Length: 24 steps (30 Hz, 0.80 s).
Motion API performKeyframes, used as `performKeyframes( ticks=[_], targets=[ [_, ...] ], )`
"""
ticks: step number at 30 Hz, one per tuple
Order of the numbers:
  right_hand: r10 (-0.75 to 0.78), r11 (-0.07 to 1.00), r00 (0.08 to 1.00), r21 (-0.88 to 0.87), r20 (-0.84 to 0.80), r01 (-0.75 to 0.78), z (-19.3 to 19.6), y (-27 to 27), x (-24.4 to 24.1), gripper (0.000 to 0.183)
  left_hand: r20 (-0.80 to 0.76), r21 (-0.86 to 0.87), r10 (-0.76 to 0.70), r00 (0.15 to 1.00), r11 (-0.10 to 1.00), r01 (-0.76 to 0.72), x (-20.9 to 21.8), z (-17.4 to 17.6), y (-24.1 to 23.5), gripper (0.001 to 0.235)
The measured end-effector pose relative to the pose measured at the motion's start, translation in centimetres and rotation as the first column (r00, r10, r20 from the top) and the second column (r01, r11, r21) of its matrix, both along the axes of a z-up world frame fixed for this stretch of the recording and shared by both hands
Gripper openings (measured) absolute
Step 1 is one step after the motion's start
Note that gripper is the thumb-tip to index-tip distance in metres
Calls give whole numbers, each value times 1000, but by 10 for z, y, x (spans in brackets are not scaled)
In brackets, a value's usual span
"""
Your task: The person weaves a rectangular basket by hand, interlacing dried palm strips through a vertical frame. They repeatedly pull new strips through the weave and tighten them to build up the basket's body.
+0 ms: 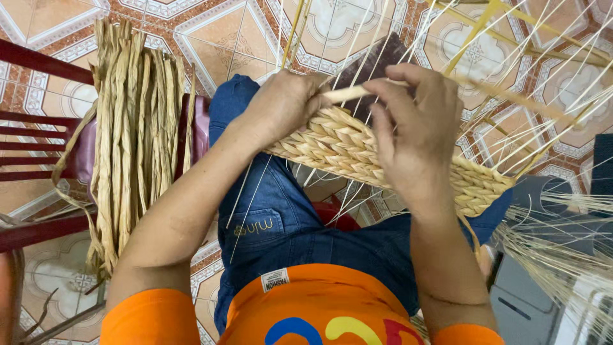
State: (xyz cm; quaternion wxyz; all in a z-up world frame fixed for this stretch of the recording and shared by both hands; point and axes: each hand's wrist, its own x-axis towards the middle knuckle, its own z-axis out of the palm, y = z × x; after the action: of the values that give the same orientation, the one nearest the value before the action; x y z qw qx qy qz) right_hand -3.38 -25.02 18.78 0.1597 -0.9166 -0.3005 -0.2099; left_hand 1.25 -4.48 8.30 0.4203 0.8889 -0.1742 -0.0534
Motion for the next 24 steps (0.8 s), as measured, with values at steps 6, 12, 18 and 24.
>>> performKeyframes(
  ticks=[6,12,18,24],
  targets=[
    [-165,985,906,-116,-389,129,-58,17,37,11,36,-132,-48,998,990,52,-10,-10,5,17],
    [358,415,743,809,-565,416,-94,1,50,14,-412,-381,-274,869,918,109,10,6,24,14],
    [360,725,715,662,-599,190,-46,-18,18,28,-118,113,-181,976,974,194,29,3,-5,12],
    [-253,959,782,-257,-570,123,2,-36,13,39,-272,63,-200,941,972,225,28,16,3,15]
  ],
)
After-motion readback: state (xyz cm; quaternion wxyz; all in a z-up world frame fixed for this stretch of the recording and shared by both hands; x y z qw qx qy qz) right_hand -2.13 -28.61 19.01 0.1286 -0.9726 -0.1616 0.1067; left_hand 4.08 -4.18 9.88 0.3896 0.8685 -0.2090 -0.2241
